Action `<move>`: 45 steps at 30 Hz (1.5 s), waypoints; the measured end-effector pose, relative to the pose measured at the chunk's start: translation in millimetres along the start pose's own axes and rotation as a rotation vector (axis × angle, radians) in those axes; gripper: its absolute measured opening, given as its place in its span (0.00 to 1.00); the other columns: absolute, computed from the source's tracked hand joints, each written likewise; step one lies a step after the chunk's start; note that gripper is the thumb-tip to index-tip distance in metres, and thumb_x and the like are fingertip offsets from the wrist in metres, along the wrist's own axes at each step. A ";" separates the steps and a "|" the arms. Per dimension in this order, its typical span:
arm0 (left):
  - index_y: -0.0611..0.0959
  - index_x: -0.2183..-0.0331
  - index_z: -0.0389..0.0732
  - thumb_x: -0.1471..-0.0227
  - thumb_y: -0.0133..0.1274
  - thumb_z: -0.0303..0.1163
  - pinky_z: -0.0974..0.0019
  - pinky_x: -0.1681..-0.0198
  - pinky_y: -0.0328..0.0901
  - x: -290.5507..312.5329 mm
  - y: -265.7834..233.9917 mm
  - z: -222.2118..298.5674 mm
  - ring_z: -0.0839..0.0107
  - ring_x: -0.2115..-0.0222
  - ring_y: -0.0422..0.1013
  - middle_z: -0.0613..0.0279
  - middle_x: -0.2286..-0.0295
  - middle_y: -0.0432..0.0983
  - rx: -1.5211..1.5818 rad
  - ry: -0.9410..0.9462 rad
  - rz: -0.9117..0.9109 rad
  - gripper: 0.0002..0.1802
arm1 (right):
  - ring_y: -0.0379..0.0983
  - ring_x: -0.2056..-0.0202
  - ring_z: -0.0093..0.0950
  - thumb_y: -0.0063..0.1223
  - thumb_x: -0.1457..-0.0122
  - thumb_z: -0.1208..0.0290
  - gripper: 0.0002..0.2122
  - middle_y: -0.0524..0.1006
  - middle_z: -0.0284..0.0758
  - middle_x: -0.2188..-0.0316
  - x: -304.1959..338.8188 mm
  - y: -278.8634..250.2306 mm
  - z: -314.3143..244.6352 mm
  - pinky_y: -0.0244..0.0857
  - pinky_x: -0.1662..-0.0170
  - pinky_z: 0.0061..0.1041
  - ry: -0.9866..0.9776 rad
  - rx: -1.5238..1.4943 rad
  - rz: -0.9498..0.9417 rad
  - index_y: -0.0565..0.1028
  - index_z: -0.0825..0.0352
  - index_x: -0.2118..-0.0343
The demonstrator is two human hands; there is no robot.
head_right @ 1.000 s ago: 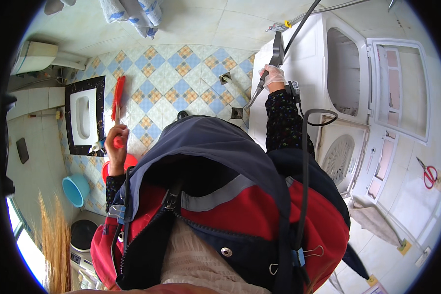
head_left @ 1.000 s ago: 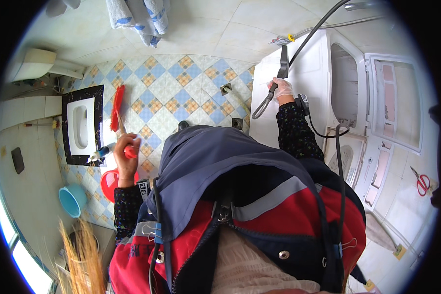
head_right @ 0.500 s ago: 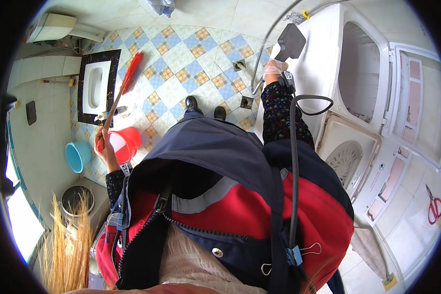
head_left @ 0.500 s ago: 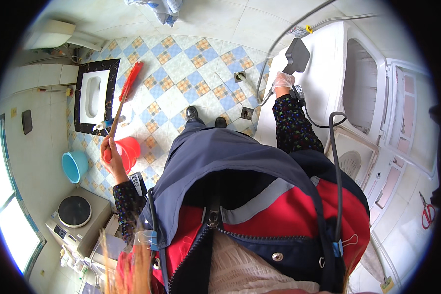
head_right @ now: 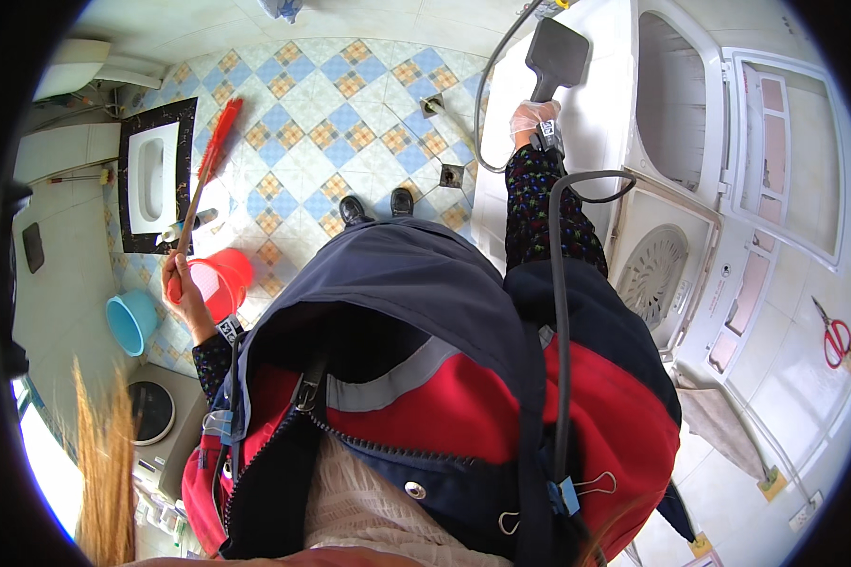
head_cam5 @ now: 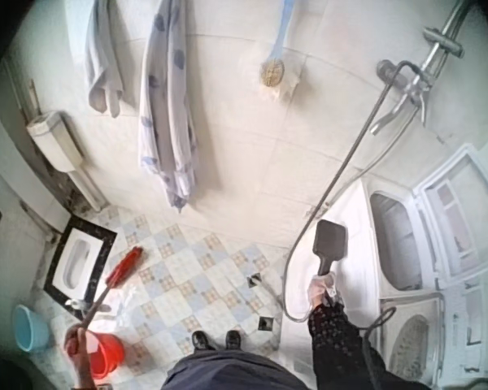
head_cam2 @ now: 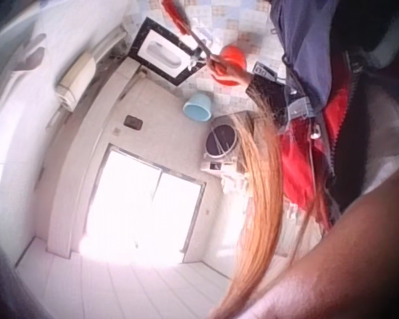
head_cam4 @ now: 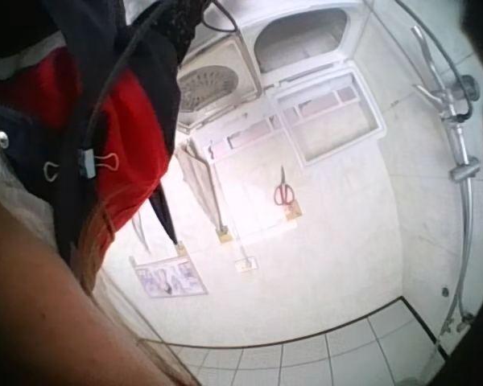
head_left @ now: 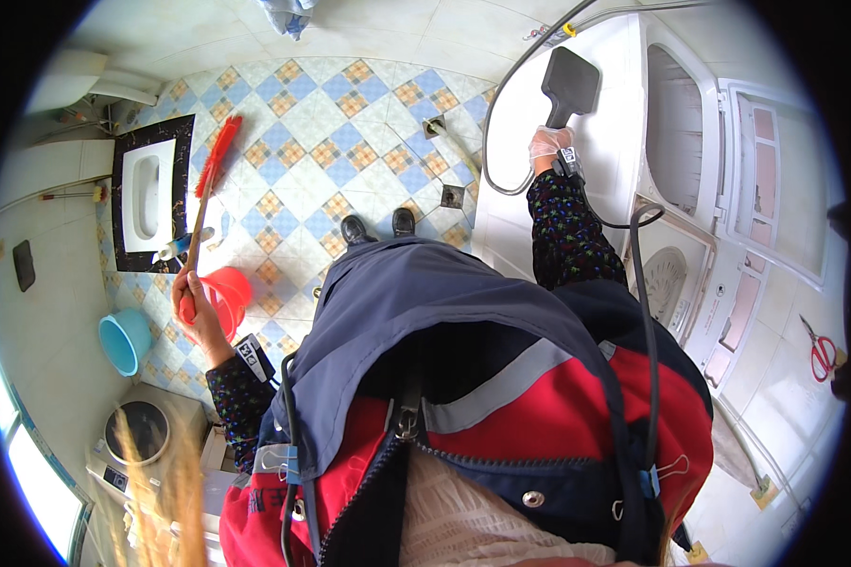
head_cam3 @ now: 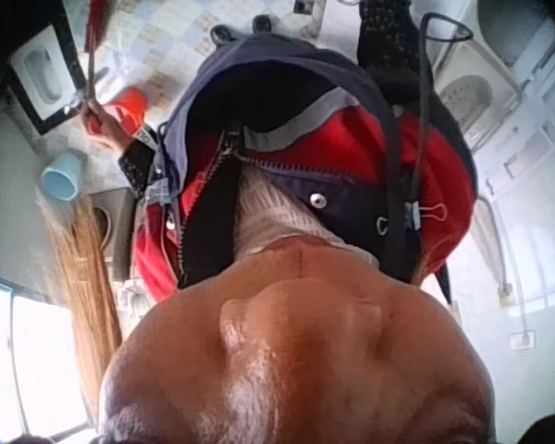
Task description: The person scrubs a toilet bowl with a long-handled brush, rinses a plastic container at the sink, and then uses a handheld sprayer to rinse the toilet and floor. They move between the toilet, sink, and floor areas while handling cleaning tools and containers.
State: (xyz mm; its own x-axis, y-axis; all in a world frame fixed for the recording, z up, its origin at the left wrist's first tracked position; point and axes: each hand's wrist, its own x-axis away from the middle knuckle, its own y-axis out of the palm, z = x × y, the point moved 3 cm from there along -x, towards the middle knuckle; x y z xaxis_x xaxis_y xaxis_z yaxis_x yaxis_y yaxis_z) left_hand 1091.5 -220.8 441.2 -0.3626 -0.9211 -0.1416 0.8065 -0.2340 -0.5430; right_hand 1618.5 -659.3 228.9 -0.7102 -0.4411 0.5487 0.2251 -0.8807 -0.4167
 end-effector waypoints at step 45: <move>0.77 0.70 0.34 0.49 0.51 0.32 0.69 0.60 0.63 3.3 -10.5 -4.8 0.72 0.66 0.68 0.59 0.66 0.74 -0.053 0.011 -0.034 0.10 | 0.65 0.79 0.29 0.47 0.52 0.71 0.05 0.69 0.35 0.79 83.7 -33.4 -30.6 0.60 0.73 0.27 0.905 -2.639 0.214 0.67 0.65 0.74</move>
State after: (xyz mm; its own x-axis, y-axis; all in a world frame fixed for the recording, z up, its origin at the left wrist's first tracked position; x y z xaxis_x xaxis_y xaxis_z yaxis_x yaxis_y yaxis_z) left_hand 1079.6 -219.9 442.5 -0.3947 -0.9094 -0.1315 0.7681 -0.2480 -0.5904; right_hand 1531.2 -661.5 266.5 -0.8515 0.1956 0.4865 0.0931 0.9695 -0.2268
